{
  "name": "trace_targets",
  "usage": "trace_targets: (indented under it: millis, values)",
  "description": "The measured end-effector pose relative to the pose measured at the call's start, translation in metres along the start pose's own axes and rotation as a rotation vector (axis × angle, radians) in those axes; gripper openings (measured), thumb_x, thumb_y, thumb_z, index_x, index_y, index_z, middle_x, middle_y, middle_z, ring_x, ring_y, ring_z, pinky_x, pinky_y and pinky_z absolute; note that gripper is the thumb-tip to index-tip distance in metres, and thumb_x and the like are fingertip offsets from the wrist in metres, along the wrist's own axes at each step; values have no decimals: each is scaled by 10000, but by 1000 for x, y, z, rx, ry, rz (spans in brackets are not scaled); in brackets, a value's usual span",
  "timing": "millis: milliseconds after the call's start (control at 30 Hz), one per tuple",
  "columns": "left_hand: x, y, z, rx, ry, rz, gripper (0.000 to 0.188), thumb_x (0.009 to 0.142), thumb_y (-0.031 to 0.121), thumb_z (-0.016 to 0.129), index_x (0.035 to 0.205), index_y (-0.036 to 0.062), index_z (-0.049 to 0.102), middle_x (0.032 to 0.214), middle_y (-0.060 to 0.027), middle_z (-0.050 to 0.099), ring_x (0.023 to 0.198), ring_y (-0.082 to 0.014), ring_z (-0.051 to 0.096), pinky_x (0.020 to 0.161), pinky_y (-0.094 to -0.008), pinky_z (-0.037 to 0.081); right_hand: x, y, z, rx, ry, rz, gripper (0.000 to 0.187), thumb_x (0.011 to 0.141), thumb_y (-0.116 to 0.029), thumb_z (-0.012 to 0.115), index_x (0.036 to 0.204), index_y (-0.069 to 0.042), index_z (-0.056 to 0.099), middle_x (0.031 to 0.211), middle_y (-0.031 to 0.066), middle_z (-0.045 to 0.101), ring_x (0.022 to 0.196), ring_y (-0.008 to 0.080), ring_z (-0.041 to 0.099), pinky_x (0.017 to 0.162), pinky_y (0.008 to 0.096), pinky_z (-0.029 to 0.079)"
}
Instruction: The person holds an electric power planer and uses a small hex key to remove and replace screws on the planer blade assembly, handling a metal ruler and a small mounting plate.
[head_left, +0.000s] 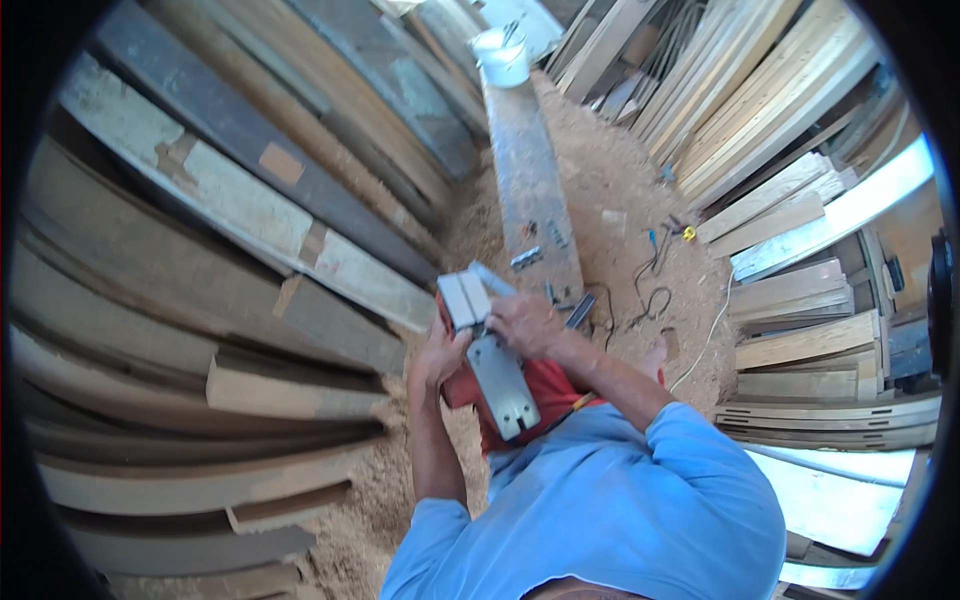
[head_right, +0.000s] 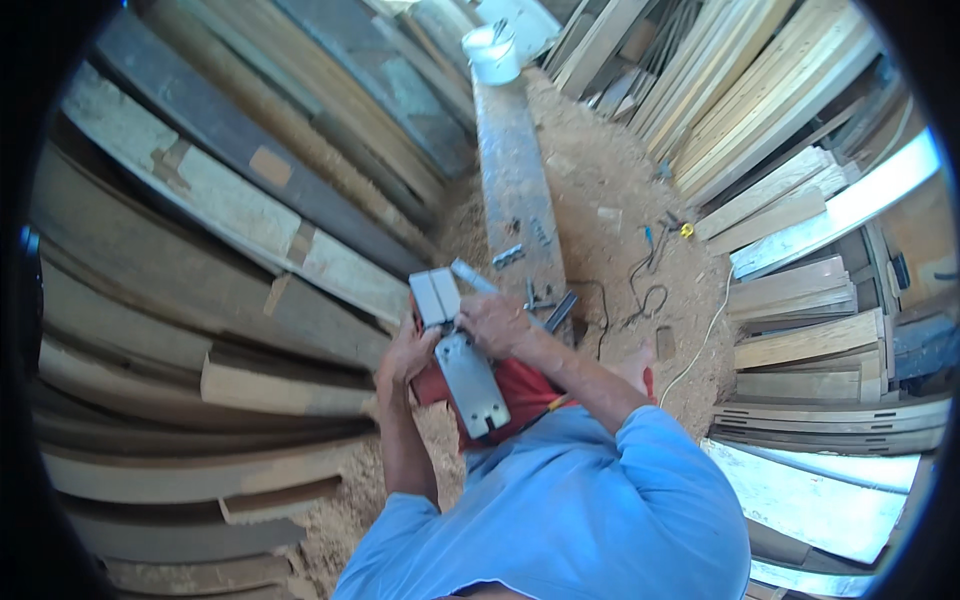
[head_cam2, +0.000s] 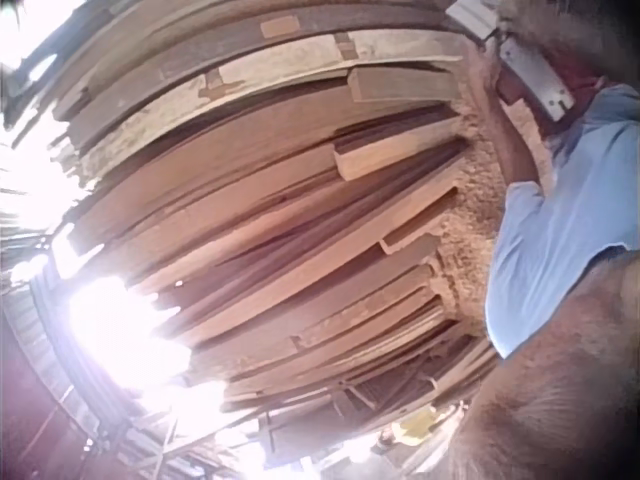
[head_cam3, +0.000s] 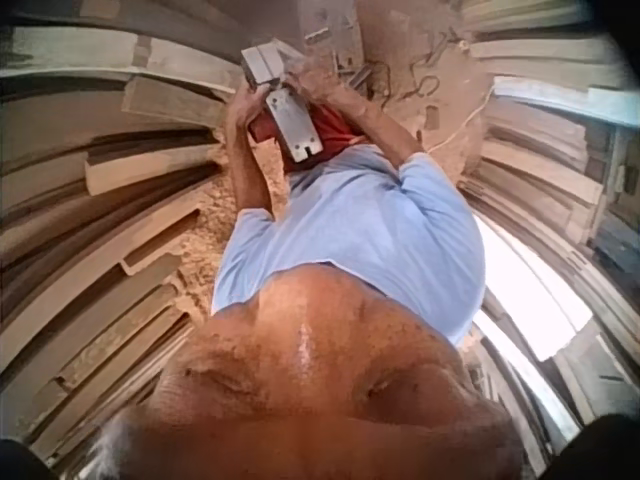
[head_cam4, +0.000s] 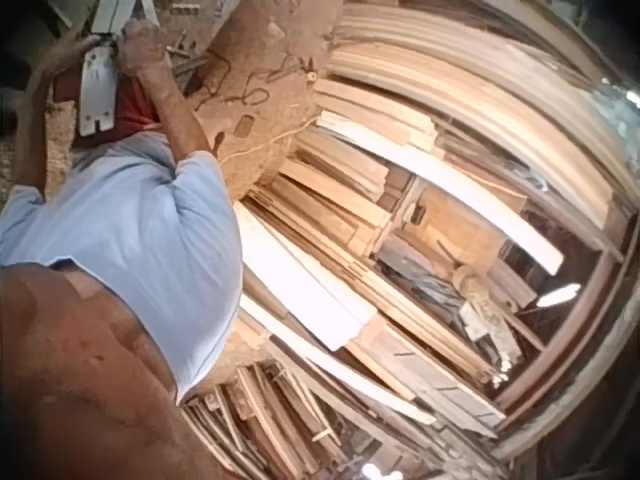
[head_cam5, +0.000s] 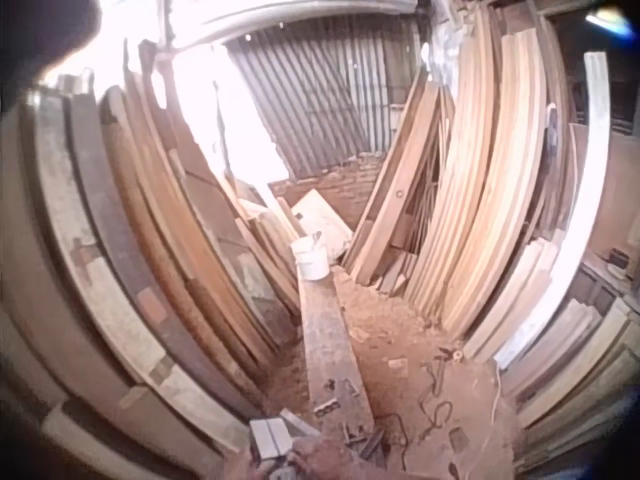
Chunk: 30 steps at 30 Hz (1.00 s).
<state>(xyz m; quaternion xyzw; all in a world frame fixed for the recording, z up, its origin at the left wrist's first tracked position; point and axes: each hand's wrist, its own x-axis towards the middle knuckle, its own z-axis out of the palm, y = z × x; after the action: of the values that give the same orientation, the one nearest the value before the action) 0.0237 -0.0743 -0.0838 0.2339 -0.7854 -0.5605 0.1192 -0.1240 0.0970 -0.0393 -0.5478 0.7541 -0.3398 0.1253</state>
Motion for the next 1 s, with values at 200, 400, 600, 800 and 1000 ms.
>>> trace_targets:
  millis: [200,400,600,800,1000]
  values:
    - [-6,22,-6,261,-58,-186,542,937,184,694,1367,-59,472,1194,-158,647,1124,-179,599,985,-340,492,-5,6,3,9,-73,145,145,938,-165,659,1029,-53,664,1015,179,678,1023,384,661,905,478,525]
    - [-8,32,-7,332,-28,-249,519,932,267,714,1292,-45,509,1182,-222,667,1099,-261,643,971,-392,499,-7,3,-2,63,31,-32,120,936,-132,661,1021,-49,651,928,173,664,957,394,663,835,481,521]
    - [-9,46,-12,284,-65,-284,744,862,374,692,1425,-61,472,1385,-329,587,1346,-452,548,1138,-455,422,-5,5,-4,139,89,-143,125,956,-151,646,1004,-37,661,931,183,661,950,396,665,844,479,522]
    - [-8,42,-9,367,-31,-257,578,924,323,709,1332,-30,503,1214,-259,672,1159,-349,661,1005,-428,493,-6,3,-11,99,26,-64,135,994,-170,616,1031,-43,642,956,160,670,959,387,670,857,485,527]
    - [-10,43,-6,344,-29,-237,559,925,307,712,1314,-34,501,1169,-246,688,1098,-326,678,970,-419,510,-4,6,-7,-13,8,4,154,998,-197,617,994,-45,645,946,160,670,941,384,668,854,486,524]
